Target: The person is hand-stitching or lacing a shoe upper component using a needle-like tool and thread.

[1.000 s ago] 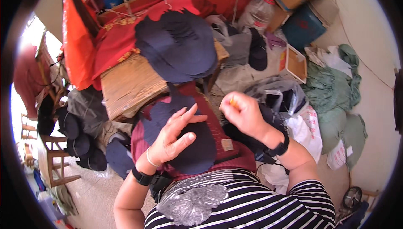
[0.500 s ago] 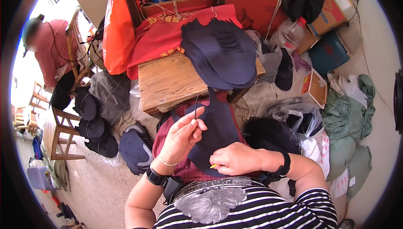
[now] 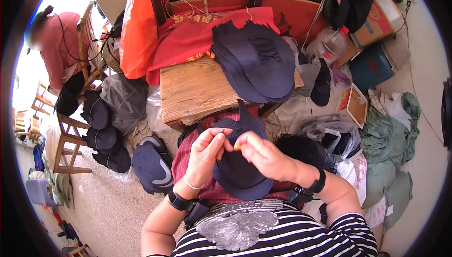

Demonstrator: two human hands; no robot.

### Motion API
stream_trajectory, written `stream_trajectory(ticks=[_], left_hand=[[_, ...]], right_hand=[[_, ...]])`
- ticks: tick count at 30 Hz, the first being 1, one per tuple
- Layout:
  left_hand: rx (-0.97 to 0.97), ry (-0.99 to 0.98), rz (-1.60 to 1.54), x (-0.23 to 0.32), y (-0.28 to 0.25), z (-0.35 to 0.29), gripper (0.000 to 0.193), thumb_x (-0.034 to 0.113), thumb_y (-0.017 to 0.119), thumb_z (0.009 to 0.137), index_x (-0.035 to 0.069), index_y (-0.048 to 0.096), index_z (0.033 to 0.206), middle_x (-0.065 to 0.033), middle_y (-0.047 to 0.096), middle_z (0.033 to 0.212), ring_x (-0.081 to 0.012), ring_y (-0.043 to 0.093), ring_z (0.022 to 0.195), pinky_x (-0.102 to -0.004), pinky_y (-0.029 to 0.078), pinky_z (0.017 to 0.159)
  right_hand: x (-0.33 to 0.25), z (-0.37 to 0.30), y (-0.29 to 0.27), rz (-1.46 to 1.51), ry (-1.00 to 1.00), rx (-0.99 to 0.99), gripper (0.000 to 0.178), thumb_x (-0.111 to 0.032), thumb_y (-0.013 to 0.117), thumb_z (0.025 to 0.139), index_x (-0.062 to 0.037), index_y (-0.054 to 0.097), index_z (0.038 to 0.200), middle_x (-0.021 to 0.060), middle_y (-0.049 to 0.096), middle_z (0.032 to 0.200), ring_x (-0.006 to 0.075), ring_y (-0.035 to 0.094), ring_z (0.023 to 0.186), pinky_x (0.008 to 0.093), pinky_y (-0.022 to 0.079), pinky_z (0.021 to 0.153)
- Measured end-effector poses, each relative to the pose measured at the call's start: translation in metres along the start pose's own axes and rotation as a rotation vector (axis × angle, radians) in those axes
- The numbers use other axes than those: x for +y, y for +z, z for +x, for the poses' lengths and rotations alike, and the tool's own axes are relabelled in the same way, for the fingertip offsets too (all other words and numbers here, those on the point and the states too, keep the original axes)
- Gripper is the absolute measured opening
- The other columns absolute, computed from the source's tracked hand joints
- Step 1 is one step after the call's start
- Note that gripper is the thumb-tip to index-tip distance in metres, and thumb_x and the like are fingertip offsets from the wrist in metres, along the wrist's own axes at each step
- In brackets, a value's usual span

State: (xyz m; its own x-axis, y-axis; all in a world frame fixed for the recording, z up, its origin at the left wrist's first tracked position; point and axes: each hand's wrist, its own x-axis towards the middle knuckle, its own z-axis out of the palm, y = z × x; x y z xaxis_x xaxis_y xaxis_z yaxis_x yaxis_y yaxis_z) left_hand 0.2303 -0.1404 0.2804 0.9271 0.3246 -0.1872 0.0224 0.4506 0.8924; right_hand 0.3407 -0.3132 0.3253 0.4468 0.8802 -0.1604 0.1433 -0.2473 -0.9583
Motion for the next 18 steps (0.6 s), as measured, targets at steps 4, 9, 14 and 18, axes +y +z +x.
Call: stream_trajectory(ticks=[4, 9, 14, 18], left_hand=[[0.040, 0.006, 0.014, -0.007, -0.002, -0.001, 0.017, 0.014, 0.065, 0.102, 0.006, 0.071, 0.116, 0.0060, 0.065, 0.090, -0.0013, 0.047, 0.072, -0.0179, 0.037, 0.064], [0.037, -0.006, -0.049, -0.004, -0.001, -0.002, 0.013, 0.010, 0.068, 0.099, 0.007, 0.071, 0.112, 0.0074, 0.064, 0.090, -0.0004, 0.047, 0.073, -0.0182, 0.036, 0.065], [0.048, -0.003, -0.077, -0.001, -0.002, -0.001, 0.010, 0.010, 0.069, 0.099, 0.007, 0.071, 0.108, 0.0077, 0.065, 0.091, 0.0001, 0.046, 0.074, -0.0184, 0.036, 0.065], [0.043, 0.023, -0.066, -0.001, 0.000, 0.000, 0.008, 0.008, 0.068, 0.099, 0.007, 0.071, 0.106, 0.0061, 0.065, 0.090, -0.0013, 0.048, 0.074, -0.0189, 0.038, 0.067]], right_hand=[[0.007, 0.018, 0.002, 0.121, -0.016, 0.130, 0.011, -0.013, 0.050, 0.108, -0.0021, 0.052, 0.110, 0.0071, 0.056, 0.086, 0.0135, 0.057, 0.076, 0.0296, 0.048, 0.069], [0.015, 0.027, 0.011, 0.209, -0.031, 0.176, 0.011, -0.015, 0.051, 0.109, -0.0041, 0.053, 0.109, -0.0004, 0.054, 0.090, 0.0076, 0.053, 0.082, 0.0248, 0.046, 0.076], [0.018, 0.027, 0.016, 0.166, -0.073, 0.189, 0.011, -0.014, 0.055, 0.107, -0.0030, 0.052, 0.106, 0.0023, 0.056, 0.090, 0.0102, 0.056, 0.082, 0.0276, 0.049, 0.076], [0.019, 0.027, 0.020, 0.086, -0.131, 0.242, 0.011, -0.012, 0.057, 0.105, -0.0021, 0.052, 0.105, 0.0052, 0.059, 0.089, 0.0130, 0.060, 0.081, 0.0303, 0.051, 0.074]])
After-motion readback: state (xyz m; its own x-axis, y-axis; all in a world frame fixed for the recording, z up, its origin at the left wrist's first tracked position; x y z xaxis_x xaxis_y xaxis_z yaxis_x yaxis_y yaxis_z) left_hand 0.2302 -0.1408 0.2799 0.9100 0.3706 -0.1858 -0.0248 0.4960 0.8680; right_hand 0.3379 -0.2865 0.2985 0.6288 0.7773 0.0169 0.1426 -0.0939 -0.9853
